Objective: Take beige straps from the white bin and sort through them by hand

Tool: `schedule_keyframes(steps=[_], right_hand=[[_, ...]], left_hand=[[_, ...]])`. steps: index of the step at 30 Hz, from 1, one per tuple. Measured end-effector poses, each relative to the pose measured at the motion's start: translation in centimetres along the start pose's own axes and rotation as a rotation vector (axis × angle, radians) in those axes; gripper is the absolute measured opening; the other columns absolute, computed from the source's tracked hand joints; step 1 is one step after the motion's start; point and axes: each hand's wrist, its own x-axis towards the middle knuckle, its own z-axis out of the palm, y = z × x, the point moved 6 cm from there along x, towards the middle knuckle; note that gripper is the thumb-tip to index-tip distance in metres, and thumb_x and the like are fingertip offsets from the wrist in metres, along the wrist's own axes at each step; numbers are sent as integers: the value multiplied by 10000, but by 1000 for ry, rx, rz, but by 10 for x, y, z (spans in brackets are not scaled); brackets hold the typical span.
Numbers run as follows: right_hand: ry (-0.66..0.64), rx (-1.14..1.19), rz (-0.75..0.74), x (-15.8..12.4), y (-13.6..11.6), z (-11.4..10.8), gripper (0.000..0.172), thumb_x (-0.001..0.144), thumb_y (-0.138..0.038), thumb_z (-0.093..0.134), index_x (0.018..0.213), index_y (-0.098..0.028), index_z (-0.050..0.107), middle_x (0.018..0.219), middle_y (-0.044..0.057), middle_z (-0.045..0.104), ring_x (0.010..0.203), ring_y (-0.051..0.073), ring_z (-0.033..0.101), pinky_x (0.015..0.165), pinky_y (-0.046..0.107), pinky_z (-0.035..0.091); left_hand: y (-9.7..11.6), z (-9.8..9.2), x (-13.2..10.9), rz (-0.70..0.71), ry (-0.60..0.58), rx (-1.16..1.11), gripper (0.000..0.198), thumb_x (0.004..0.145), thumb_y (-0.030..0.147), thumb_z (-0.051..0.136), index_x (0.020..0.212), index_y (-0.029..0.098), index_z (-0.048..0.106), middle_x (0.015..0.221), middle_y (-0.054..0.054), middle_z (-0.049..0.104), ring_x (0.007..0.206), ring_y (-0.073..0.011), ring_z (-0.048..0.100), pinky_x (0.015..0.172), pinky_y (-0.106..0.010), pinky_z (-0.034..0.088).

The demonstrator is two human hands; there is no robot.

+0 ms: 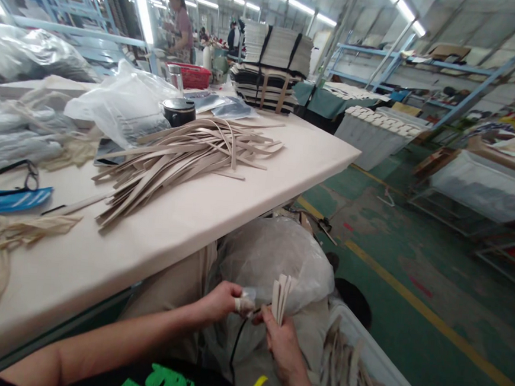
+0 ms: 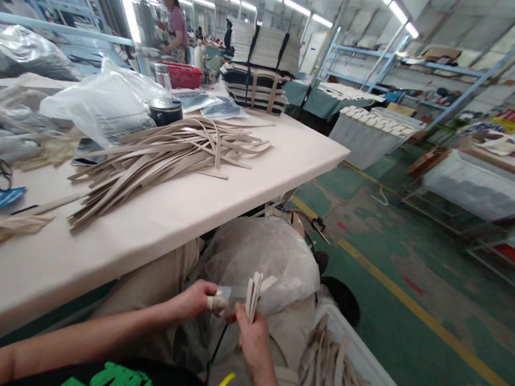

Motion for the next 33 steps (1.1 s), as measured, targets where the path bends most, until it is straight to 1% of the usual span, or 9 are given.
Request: schedule_keyframes(steps=[5, 9, 14, 17, 20, 23, 27, 30, 33], right_hand=[[-205, 62, 75, -27, 15, 21, 560, 719, -716, 577, 655, -159, 574, 508, -6, 518, 324, 41, 267, 344, 205, 151], [-271, 47, 114, -31, 22, 43, 588, 707, -742, 576, 634, -158, 567, 402, -60, 385, 305, 39, 218, 335, 201, 126], [-220, 87, 111, -27, 23, 47, 643, 688, -784, 560, 753, -144, 581, 559, 3, 571, 320, 35, 287, 344, 198, 162], [-165, 114, 67, -30, 20, 40, 696, 735, -793, 501, 873, -122, 626, 545, 6, 574, 349, 53, 346, 381, 197, 227], [-136, 148, 82, -33, 27, 35, 712, 757, -806, 448, 750, -122, 645, 439, 15, 523, 374, 89, 419, 411, 204, 295], [-56, 165, 112, -32, 37, 25, 724, 675, -849, 491, 635, -140, 630, 437, 49, 554, 361, 109, 454, 390, 214, 313], [101, 145, 117, -32, 36, 3, 692, 664, -825, 541, 616, -142, 635, 421, 50, 554, 365, 107, 452, 392, 211, 329], [75, 129, 75, -39, 24, 0, 645, 701, -779, 565, 633, -140, 622, 445, 38, 564, 390, 104, 475, 406, 200, 335], [11, 104, 26, -46, 14, 11, 633, 692, -777, 574, 617, -148, 585, 434, 24, 548, 360, 90, 453, 390, 195, 318]], left_hand=[[22, -6, -3, 94, 120, -131, 497, 555, 539, 803, 753, 94, 703, 663, -19, 607, 635, -111, 487, 666, -229, 397], [25, 4, -6, 121, 20, -97, 483, 598, 540, 781, 807, 105, 742, 736, -28, 653, 696, -134, 523, 706, -235, 411], [24, -2, -6, 130, 66, -43, 478, 610, 557, 762, 706, 91, 716, 637, -15, 621, 621, -122, 506, 650, -229, 403], [18, -6, -3, 96, 80, 7, 517, 632, 607, 718, 656, 91, 678, 567, -4, 565, 560, -116, 473, 587, -236, 377], [13, -11, 0, 86, 119, 105, 533, 609, 621, 725, 589, 96, 634, 519, 27, 479, 541, -92, 407, 558, -227, 324], [9, -14, 3, 83, 152, 155, 529, 569, 608, 757, 552, 101, 607, 507, 41, 445, 547, -80, 382, 554, -222, 302], [3, -19, 5, -64, 227, -124, 555, 491, 589, 807, 716, 113, 630, 649, 1, 588, 618, -120, 539, 605, -228, 391], [-2, -18, 3, -199, 260, -385, 653, 413, 569, 846, 837, 147, 583, 789, -17, 638, 663, -141, 615, 618, -240, 439], [-5, -15, 4, -230, 246, -510, 672, 411, 540, 866, 872, 171, 548, 859, -8, 650, 673, -129, 629, 630, -236, 456]])
